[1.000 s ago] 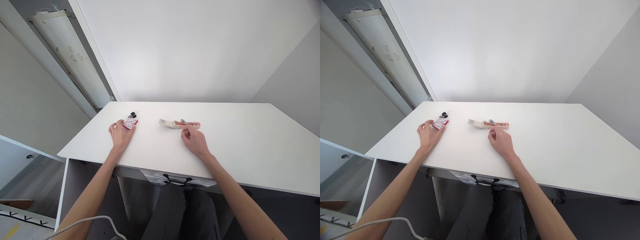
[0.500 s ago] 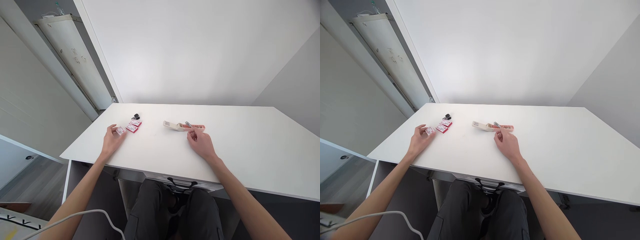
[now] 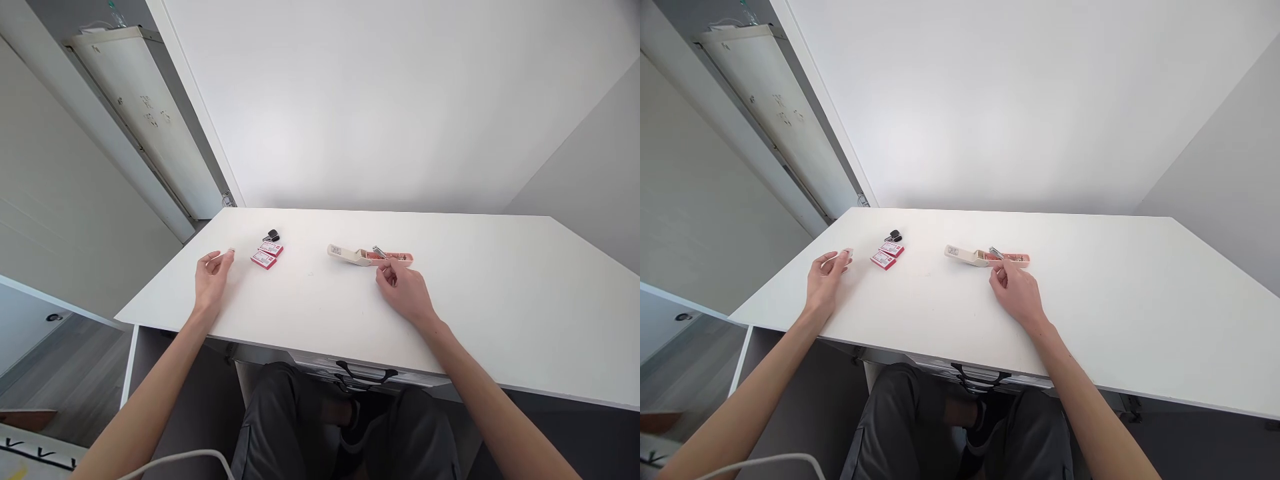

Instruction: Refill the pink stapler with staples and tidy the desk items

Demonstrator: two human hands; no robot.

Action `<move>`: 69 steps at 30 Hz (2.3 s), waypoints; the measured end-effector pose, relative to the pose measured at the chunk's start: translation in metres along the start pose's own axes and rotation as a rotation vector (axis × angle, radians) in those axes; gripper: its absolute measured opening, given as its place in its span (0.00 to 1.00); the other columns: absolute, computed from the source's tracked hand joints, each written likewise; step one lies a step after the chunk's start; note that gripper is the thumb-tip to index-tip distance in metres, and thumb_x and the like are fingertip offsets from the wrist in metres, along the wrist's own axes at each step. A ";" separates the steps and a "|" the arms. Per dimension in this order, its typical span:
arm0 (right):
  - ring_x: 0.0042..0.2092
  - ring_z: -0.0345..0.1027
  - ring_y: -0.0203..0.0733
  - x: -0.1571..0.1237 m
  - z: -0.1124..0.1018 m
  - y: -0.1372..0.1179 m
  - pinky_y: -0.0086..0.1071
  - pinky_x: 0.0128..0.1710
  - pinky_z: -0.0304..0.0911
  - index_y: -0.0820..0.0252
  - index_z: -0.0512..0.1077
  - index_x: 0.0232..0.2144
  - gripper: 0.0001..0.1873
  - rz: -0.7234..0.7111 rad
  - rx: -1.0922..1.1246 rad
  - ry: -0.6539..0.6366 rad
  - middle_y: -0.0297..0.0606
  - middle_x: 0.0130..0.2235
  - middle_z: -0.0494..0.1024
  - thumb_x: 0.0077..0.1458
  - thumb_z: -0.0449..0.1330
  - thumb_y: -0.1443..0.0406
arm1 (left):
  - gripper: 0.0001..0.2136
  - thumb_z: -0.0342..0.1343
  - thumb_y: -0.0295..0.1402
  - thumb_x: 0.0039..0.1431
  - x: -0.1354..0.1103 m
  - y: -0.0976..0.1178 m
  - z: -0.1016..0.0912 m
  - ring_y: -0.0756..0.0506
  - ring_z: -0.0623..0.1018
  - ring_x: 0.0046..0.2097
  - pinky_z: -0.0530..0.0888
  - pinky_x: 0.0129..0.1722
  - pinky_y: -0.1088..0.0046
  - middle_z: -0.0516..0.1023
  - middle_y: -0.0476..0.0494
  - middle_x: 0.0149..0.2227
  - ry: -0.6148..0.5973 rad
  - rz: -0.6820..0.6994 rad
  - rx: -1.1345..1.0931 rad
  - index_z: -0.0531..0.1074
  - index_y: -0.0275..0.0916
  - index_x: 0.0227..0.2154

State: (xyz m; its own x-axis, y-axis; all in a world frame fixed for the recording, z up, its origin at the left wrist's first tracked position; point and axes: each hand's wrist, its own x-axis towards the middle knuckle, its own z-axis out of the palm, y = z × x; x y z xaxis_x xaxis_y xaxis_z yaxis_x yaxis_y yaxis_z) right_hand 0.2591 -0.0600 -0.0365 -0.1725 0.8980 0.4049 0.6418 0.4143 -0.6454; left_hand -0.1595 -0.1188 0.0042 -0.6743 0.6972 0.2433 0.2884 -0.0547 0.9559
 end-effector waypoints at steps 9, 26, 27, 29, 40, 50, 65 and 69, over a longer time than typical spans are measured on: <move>0.25 0.66 0.40 0.001 0.000 -0.002 0.34 0.29 0.61 0.53 0.69 0.36 0.08 0.003 0.010 -0.017 0.31 0.27 0.75 0.64 0.53 0.59 | 0.32 0.71 0.52 0.51 -0.004 0.004 0.002 0.39 0.77 0.59 0.71 0.63 0.55 0.76 0.34 0.57 -0.014 0.036 0.115 0.65 0.42 0.51; 0.27 0.67 0.40 0.000 0.001 -0.004 0.34 0.29 0.63 0.52 0.69 0.36 0.09 0.031 0.054 -0.043 0.31 0.28 0.76 0.66 0.54 0.57 | 0.27 0.58 0.59 0.61 -0.011 0.012 0.001 0.35 0.76 0.60 0.69 0.62 0.50 0.78 0.34 0.55 -0.050 -0.037 0.215 0.66 0.43 0.51; 0.27 0.68 0.40 0.000 0.001 -0.004 0.34 0.29 0.63 0.52 0.70 0.36 0.09 0.033 0.057 -0.043 0.32 0.28 0.76 0.66 0.54 0.57 | 0.29 0.63 0.57 0.57 -0.011 0.011 0.001 0.34 0.75 0.61 0.69 0.62 0.50 0.78 0.34 0.57 -0.038 -0.030 0.268 0.66 0.43 0.51; 0.27 0.68 0.40 0.000 0.001 -0.004 0.34 0.29 0.63 0.52 0.70 0.36 0.09 0.037 0.065 -0.044 0.32 0.28 0.76 0.66 0.54 0.57 | 0.33 0.70 0.54 0.50 -0.012 0.011 0.002 0.32 0.72 0.64 0.69 0.62 0.49 0.75 0.33 0.59 -0.017 -0.006 0.391 0.65 0.44 0.53; 0.28 0.68 0.40 0.001 0.001 -0.004 0.34 0.30 0.63 0.53 0.69 0.35 0.09 0.065 0.091 -0.051 0.32 0.28 0.76 0.66 0.55 0.57 | 0.31 0.65 0.51 0.55 -0.016 0.018 0.028 0.29 0.61 0.68 0.61 0.66 0.45 0.70 0.33 0.61 -0.158 0.331 0.679 0.65 0.42 0.57; 0.27 0.66 0.39 0.000 0.000 -0.007 0.33 0.31 0.62 0.53 0.69 0.35 0.09 0.095 0.112 -0.066 0.31 0.28 0.76 0.66 0.54 0.58 | 0.33 0.60 0.50 0.60 0.011 0.012 0.085 0.25 0.61 0.68 0.49 0.68 0.38 0.79 0.27 0.51 -0.201 0.436 0.912 0.62 0.34 0.61; 0.32 0.71 0.41 0.019 0.010 -0.039 0.36 0.35 0.69 0.56 0.72 0.39 0.18 0.177 0.726 -0.357 0.37 0.33 0.79 0.65 0.60 0.47 | 0.27 0.64 0.54 0.60 -0.079 0.048 0.120 0.38 0.79 0.56 0.73 0.61 0.52 0.79 0.35 0.55 -0.534 -0.100 -0.165 0.69 0.42 0.54; 0.34 0.72 0.40 0.036 0.023 -0.052 0.34 0.30 0.69 0.57 0.74 0.47 0.23 0.174 0.856 -0.543 0.41 0.40 0.81 0.67 0.56 0.45 | 0.32 0.72 0.45 0.54 -0.082 0.031 0.118 0.38 0.77 0.59 0.73 0.60 0.53 0.75 0.37 0.58 -0.467 0.374 0.162 0.65 0.44 0.58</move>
State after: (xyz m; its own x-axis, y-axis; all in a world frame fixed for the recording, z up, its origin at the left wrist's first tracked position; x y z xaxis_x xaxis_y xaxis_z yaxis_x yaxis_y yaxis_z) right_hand 0.2023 -0.0458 -0.0028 -0.5795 0.8133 0.0515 -0.0211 0.0481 -0.9986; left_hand -0.0151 -0.0936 -0.0055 -0.1490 0.8929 0.4249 0.5719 -0.2727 0.7737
